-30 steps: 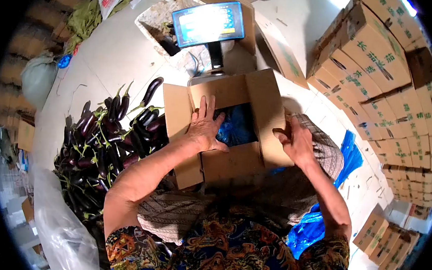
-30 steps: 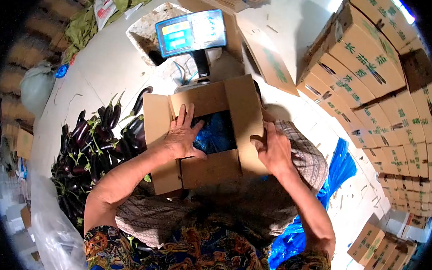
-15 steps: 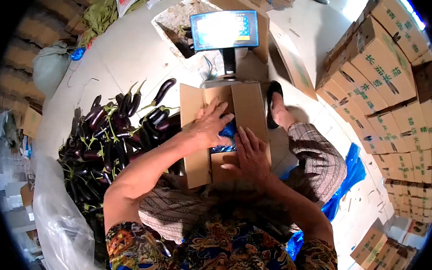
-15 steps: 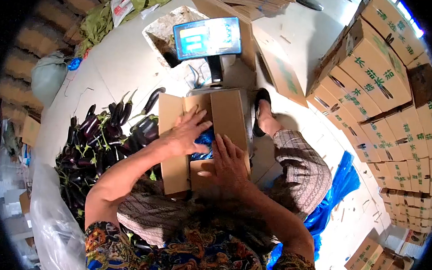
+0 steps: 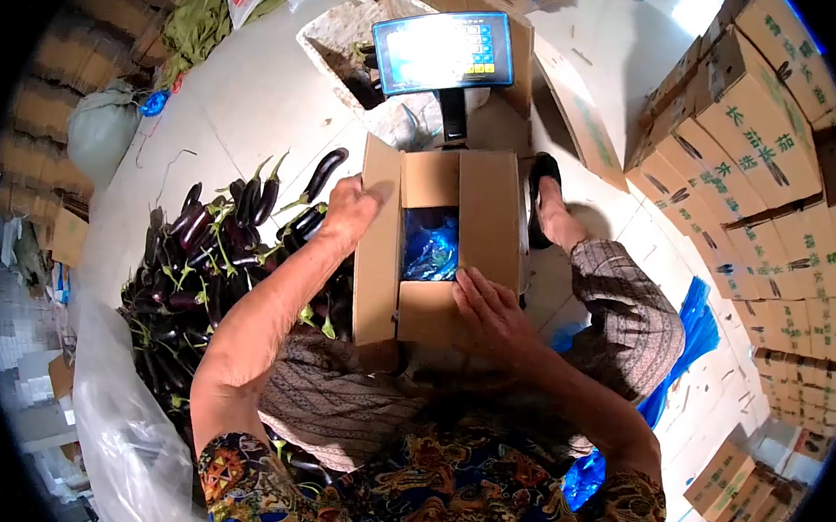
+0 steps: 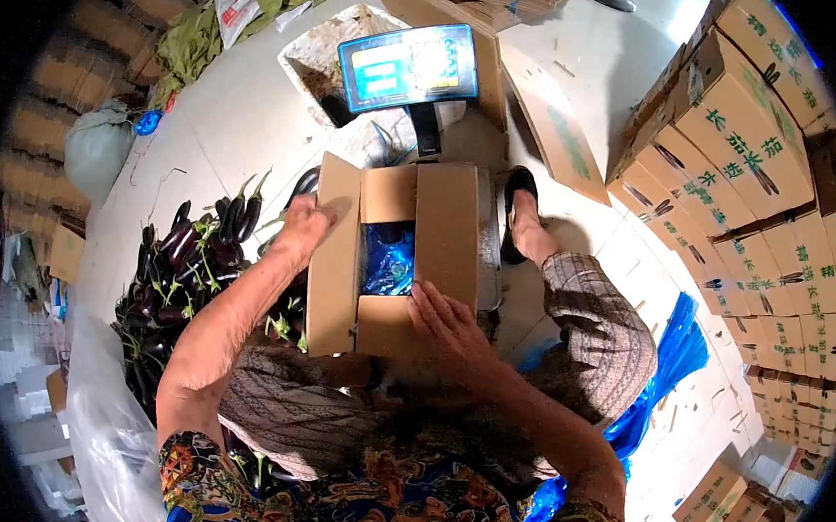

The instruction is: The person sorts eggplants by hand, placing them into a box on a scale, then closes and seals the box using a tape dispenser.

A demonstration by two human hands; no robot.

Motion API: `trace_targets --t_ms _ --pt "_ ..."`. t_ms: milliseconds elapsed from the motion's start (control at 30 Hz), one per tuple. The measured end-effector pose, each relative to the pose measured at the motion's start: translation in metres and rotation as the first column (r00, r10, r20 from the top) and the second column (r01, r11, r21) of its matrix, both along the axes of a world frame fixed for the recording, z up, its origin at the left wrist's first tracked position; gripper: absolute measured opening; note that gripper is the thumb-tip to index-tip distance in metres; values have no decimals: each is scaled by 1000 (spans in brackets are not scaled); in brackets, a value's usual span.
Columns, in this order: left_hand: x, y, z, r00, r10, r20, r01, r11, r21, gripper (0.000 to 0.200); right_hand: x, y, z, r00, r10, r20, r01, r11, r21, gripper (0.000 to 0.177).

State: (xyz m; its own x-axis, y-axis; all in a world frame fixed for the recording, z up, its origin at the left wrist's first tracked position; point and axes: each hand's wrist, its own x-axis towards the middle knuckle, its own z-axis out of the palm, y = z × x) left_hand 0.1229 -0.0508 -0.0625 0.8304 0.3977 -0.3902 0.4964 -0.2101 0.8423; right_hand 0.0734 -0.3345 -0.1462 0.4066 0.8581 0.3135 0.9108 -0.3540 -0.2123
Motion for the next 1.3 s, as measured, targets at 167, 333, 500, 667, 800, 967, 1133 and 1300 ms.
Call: trace_targets --t_ms 167,333,500,667,800,967,1133,1300 --pt "16 0 -22 922 -259 290 164 935 313 56 12 3 17 986 30 -163 -34 999 -25 68" --pt "28 -34 -27 869 -398 295 292 892 344 91 10 4 8 986 30 -165 -28 999 16 83" --pt "28 -31 -34 805 -549 224 349 744 570 86 6 10 25 974 -59 -217 52 998 -36 90" --pt "33 -51 -76 714 -694 95 255 384 887 76 7 11 20 969 -91 -231 79 995 -62 87" --pt "32 -47 -77 682 -728 -66 296 192 936 74 5 12 26 975 -124 -186 106 989 -102 84" --pt "51 -44 -84 743 -666 -73 216 136 967 74 13 13 43 960 -88 -264 34 979 -202 81" --pt "76 -49 -88 754 -646 123 75 271 960 60 8 13 41 951 -106 -292 90 994 -69 83" --pt "78 -51 -87 767 -631 118 69 263 962 53 6 7 39 949 -99 -301 89 995 -45 84"
